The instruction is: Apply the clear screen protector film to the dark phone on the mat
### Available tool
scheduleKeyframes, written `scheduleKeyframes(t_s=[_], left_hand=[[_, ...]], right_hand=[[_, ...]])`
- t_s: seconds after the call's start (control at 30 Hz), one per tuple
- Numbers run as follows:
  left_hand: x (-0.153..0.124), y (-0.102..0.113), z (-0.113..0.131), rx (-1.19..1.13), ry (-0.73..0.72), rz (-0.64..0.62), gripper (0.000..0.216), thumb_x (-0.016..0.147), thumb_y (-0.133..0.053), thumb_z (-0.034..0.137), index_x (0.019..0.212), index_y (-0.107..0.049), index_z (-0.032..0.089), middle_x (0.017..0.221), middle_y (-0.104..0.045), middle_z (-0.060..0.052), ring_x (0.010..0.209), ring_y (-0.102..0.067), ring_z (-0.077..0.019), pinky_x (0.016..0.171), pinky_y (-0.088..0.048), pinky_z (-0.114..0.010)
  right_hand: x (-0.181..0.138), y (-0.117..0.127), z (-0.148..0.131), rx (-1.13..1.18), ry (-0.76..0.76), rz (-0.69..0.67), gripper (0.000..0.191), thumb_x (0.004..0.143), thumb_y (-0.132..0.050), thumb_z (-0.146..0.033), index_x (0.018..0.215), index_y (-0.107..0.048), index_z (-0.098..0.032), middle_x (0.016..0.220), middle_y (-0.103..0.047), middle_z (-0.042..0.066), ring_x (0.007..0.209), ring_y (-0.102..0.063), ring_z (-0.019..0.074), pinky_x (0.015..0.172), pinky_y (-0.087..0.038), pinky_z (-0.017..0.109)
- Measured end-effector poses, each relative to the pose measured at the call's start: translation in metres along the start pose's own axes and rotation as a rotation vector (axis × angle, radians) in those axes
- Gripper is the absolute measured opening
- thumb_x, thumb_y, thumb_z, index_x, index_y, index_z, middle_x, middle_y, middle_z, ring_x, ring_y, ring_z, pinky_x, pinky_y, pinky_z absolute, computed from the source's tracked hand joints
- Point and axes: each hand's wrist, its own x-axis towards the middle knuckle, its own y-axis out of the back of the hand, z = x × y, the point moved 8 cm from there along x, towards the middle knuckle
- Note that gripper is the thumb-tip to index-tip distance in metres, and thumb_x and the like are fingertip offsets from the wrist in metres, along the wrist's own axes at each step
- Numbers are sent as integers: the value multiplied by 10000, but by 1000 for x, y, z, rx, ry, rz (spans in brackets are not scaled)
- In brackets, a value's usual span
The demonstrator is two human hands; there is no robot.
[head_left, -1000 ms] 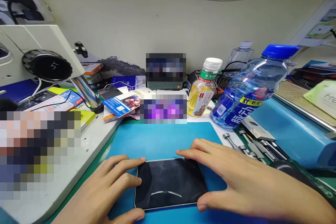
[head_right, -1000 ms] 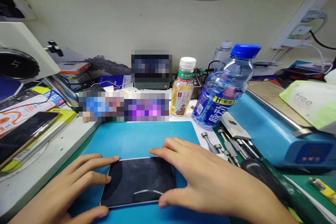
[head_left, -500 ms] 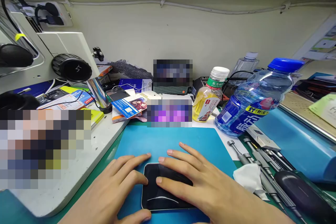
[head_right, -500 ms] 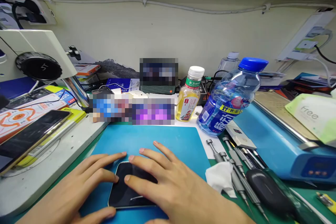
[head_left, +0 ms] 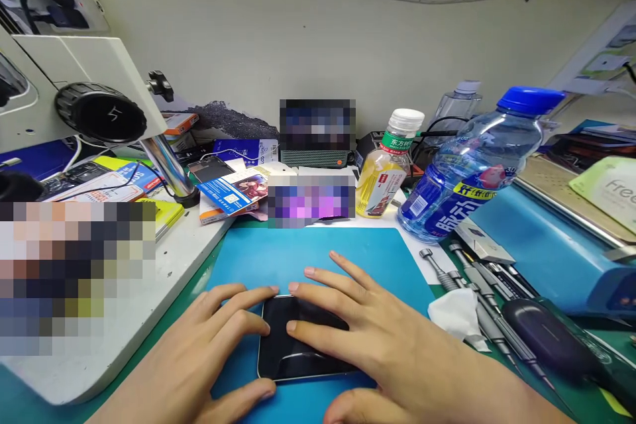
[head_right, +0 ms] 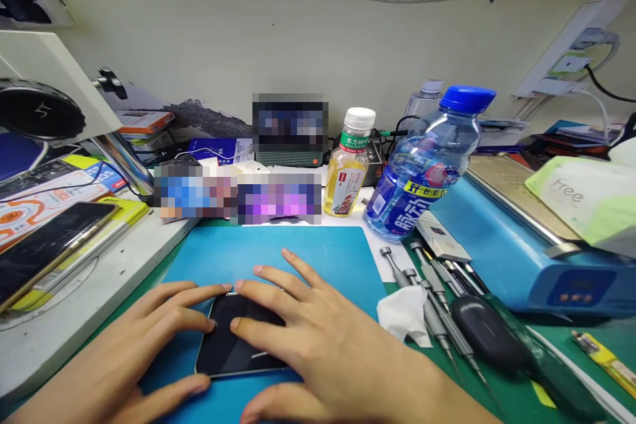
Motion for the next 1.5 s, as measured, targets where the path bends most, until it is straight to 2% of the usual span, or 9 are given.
scheduleKeyframes(t_s=[0.33,0.57,0.93,1.13,1.33,1.5], left_hand=[[0,-1,1,-13,17,-67,284,1116,-699,519,1334,-636,348,1635,-665,-5,1478,-608,-308,1125,-641,-473],[0,0,3,-25,15,-72,300,1092,-743,487,1336,-644,342,1632,-667,-15,1473,-614,-315,1126,-637,-472],[0,1,4,-51,36,-96,288,1090,-746,467,1332,-639,352,1637,-662,0,1478,-605,-316,1123,-630,-483],[0,0,4,-44,67,-95,273,1096,-733,474,1323,-650,346,1657,-644,0,1503,-573,-323,1150,-608,-500],[3,1,7,50,-1,-111,481,1088,-747,460,1551,-623,419,1679,-627,5,1436,-631,-349,1123,-636,-510],[2,0,8,92,-29,-115,531,1104,-725,475,1619,-599,463,1698,-608,2,1427,-635,-361,1123,-645,-512]], right_hand=[[0,9,3,4,-1,74,629,1038,-774,-615,1530,-713,-229,1690,-622,122,1675,-451,304,1460,-125,545],[-3,10,6,40,1,126,582,1099,-626,-673,1462,-758,-238,1618,-674,116,1655,-475,252,1465,-113,486],[-7,16,16,55,-22,156,519,1177,-481,-618,1380,-811,-273,1541,-721,107,1589,-547,231,1454,-188,490],[-8,19,21,77,-36,158,546,1190,-430,-617,1327,-833,-275,1521,-732,109,1560,-570,225,1440,-234,481],[-9,19,22,135,-92,145,678,1176,-337,-693,1389,-799,-245,1545,-721,138,1572,-559,279,1419,-297,542],[-8,14,17,153,-43,107,600,1152,-477,-681,1449,-779,-257,1592,-692,144,1580,-561,292,1428,-260,563]])
